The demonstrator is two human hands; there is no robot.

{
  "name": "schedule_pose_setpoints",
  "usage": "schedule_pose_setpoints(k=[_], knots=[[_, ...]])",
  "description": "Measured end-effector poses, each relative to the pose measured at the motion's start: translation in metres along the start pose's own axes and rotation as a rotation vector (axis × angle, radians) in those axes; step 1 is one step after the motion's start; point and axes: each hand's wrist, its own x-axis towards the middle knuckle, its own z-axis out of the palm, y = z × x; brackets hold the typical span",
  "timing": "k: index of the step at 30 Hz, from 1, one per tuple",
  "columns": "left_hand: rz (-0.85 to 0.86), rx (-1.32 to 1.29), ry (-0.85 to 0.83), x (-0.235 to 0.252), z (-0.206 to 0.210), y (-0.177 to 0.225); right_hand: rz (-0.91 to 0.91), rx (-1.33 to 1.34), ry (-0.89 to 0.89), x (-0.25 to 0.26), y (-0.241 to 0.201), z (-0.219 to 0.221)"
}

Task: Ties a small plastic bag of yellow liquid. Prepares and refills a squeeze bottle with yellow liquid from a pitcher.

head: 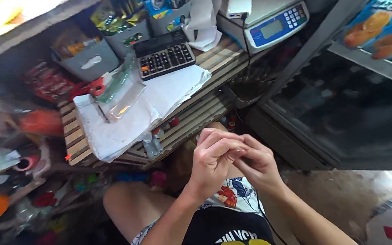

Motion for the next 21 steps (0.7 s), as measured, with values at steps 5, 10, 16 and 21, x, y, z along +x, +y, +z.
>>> schedule_pose_setpoints(k=[5,10,16,21], knots=[[-0.089,0.075,-0.050,0.009,-0.003,-0.023,0.096,-0.124,0.290,0.034,0.025,-0.049],[-0.301,0.121,-0.004,-0.024,-0.022,-0.067,0.069,-0.527,0.494,0.077,0.103,-0.105],[-0.487,0.198,0.028,-0.060,-0.041,-0.098,0.306,-0.671,0.460,0.124,0.224,-0.137],[-0.536,0.220,0.073,-0.063,-0.050,-0.110,0.585,-0.745,0.355,0.135,0.274,-0.137]])
